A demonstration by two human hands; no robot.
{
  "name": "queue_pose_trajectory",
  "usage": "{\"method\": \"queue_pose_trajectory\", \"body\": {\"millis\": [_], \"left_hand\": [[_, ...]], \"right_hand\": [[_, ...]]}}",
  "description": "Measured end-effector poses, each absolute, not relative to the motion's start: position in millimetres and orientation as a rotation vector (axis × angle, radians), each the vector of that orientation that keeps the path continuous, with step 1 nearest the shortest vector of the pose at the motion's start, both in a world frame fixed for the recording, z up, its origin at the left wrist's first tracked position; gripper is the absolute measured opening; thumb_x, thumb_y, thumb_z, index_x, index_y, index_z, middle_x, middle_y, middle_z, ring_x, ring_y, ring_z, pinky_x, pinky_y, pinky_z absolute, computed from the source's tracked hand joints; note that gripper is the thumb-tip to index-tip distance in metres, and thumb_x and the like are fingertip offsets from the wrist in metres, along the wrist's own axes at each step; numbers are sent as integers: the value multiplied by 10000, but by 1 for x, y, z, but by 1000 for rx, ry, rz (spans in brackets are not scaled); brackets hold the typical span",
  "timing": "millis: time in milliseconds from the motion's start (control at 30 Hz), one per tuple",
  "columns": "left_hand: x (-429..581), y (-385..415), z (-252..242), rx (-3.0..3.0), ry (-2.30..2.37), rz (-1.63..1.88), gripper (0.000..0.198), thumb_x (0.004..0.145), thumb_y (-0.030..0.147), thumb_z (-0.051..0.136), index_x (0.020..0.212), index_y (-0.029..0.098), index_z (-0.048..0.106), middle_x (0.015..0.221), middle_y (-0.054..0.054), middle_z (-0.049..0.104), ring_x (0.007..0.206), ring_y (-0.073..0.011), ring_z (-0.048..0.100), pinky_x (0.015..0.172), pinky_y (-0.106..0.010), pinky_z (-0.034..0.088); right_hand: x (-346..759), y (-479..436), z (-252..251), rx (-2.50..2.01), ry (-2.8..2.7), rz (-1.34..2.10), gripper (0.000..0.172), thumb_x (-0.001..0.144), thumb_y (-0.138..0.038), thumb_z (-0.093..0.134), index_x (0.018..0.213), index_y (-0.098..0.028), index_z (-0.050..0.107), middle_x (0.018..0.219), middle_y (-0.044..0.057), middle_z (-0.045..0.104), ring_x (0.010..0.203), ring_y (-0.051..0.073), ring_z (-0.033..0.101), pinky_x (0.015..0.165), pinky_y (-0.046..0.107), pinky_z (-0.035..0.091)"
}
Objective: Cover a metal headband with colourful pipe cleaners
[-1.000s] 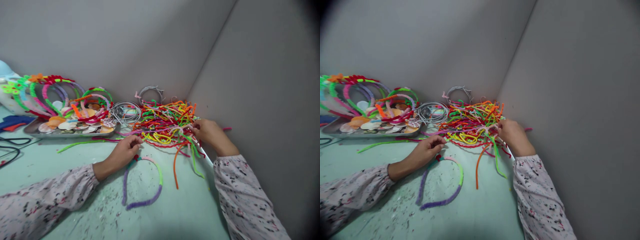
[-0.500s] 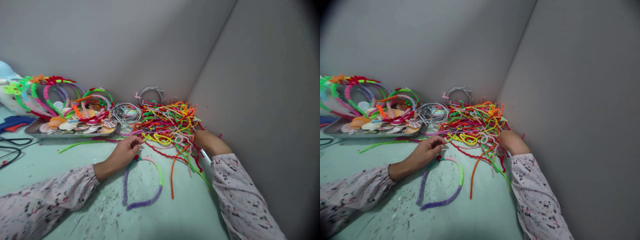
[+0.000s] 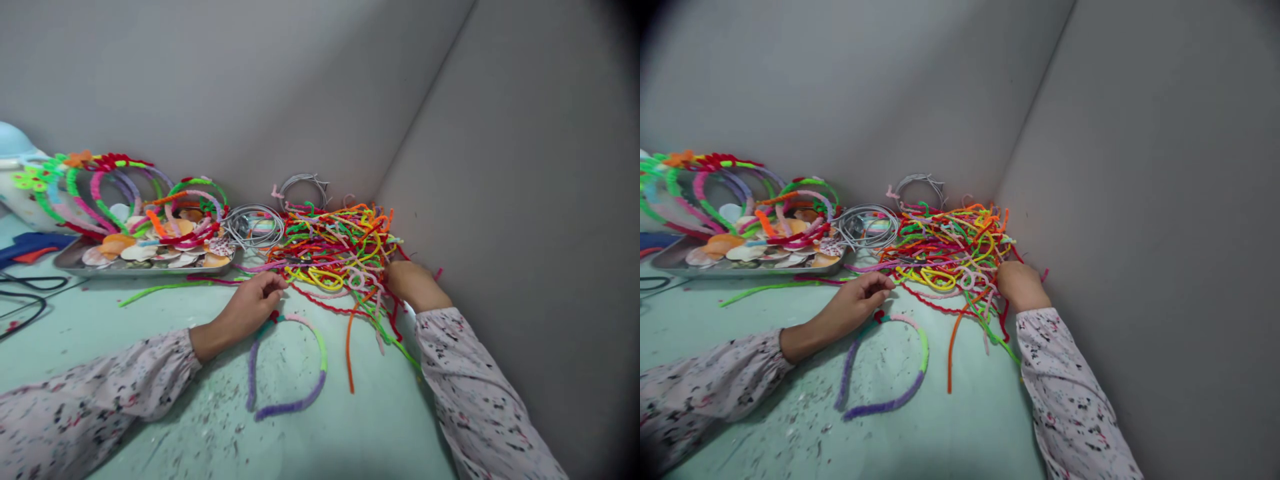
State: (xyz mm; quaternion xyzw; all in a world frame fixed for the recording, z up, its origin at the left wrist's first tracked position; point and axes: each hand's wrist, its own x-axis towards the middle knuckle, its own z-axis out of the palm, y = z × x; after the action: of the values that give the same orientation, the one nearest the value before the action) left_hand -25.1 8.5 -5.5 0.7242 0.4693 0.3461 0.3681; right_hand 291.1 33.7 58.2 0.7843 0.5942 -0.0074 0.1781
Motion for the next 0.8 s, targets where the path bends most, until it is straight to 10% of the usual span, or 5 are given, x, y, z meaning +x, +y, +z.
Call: {"method": "queue_pose_trajectory", "body": {"millis": [800], "left_hand": [[-22,8,10,1403,1198,1089,184,726,303,589,840,158,592,647,33,539,524,-98,451,500,-229,345]], "right_hand": [[301,9,96,2310,1796,121,340,865,-390,470,985,-177,706,981,193,696,855,288,672,679,331,478]]}}
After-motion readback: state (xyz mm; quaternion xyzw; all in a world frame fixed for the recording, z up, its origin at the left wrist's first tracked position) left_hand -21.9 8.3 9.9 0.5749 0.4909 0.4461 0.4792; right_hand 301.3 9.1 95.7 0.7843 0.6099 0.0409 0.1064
